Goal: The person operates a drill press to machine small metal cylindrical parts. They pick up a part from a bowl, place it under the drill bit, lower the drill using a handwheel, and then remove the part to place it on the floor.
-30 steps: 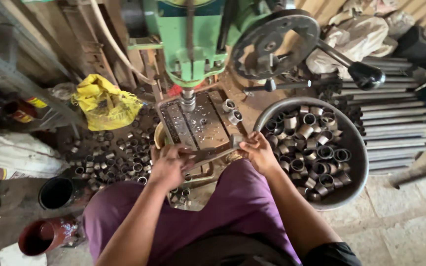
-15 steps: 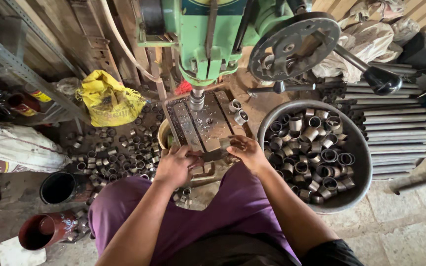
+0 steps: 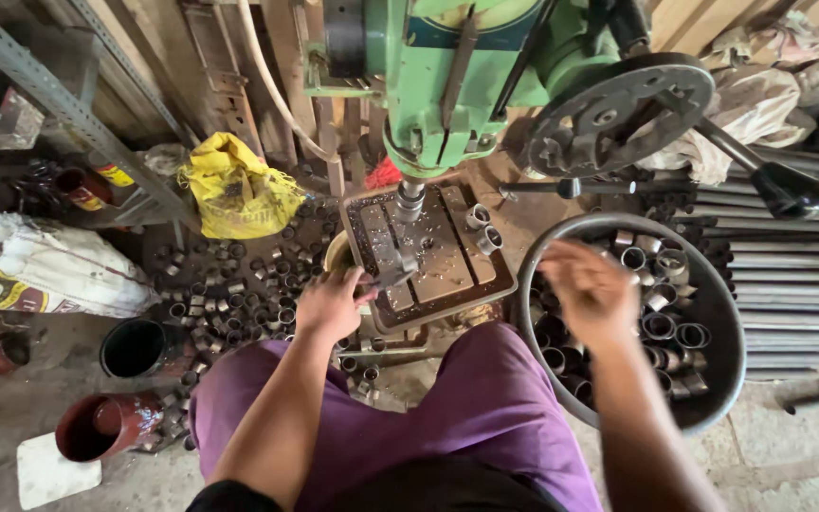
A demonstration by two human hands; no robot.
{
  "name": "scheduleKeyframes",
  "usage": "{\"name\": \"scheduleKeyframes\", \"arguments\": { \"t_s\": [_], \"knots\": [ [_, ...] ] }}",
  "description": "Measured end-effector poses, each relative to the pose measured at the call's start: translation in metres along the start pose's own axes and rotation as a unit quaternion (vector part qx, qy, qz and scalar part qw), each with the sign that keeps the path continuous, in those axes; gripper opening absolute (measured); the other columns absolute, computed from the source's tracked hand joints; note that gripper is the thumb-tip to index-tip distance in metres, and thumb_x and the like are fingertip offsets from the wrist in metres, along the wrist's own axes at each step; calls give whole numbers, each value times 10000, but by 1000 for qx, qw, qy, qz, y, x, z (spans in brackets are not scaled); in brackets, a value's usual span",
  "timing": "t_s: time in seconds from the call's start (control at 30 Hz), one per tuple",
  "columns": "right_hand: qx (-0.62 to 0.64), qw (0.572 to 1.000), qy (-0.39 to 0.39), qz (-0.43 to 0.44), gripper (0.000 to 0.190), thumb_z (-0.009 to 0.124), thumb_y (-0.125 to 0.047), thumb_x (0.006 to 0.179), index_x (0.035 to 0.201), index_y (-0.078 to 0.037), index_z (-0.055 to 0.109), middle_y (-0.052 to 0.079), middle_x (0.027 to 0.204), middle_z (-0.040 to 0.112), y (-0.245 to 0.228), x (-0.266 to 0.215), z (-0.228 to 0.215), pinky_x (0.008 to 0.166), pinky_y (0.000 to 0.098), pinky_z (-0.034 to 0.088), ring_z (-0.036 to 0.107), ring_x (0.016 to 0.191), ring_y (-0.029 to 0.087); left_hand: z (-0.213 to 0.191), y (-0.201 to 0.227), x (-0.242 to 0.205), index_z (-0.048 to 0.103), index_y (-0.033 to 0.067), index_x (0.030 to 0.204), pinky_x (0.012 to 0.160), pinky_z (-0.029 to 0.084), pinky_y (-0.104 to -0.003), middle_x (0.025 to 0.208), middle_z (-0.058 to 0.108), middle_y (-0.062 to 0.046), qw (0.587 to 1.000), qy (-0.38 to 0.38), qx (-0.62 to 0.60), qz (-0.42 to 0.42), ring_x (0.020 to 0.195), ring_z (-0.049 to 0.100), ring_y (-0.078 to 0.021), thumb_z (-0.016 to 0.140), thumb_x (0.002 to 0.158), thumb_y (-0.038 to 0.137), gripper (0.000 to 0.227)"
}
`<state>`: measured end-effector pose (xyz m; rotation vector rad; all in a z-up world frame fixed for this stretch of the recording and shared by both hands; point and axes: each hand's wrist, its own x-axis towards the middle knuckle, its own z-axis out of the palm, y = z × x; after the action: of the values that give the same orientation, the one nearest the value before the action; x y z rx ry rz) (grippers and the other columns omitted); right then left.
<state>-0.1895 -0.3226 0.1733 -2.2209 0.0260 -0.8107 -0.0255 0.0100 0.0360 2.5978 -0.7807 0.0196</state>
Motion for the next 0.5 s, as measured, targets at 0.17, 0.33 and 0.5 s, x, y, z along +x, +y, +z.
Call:
{"name": "scheduleKeyframes", "arguments": {
  "t_s": [0.17, 0.33, 0.5],
  "knots": [
    [-135, 970, 121, -165, 160, 738, -104, 939, 1057, -2, 771, 36, 696, 707, -56, 49, -90, 491, 274, 385, 610, 515, 85, 19, -16, 14, 689, 227, 1108, 861, 525, -479, 1104, 725, -9, 999, 9, 29, -21, 981, 708, -278, 661, 919, 503, 335],
    [-291, 956, 31, 16, 220, 671, -108, 991, 1198, -42, 706, 48, 804, 719, -76, 105, -131, 546, 311, 445, 638, 603, 130, 25, -17, 23, 695, 219, 1076, 832, 528, -465, 1046, 730, -4, 999, 12, 26, -26, 987, 700, -279, 666, 911, 517, 341],
    [-341, 921, -95, 163, 299, 603, -111, 1044, 1339, -82, 641, 61, 912, 732, -83, 113, -122, 602, 349, 505, 666, 691, 174, 23, -17, 25, 691, 216, 1090, 829, 531, -456, 1010, 719, -28, 999, 25, 35, -33, 945, 703, -280, 678, 905, 525, 360]
  ]
}}
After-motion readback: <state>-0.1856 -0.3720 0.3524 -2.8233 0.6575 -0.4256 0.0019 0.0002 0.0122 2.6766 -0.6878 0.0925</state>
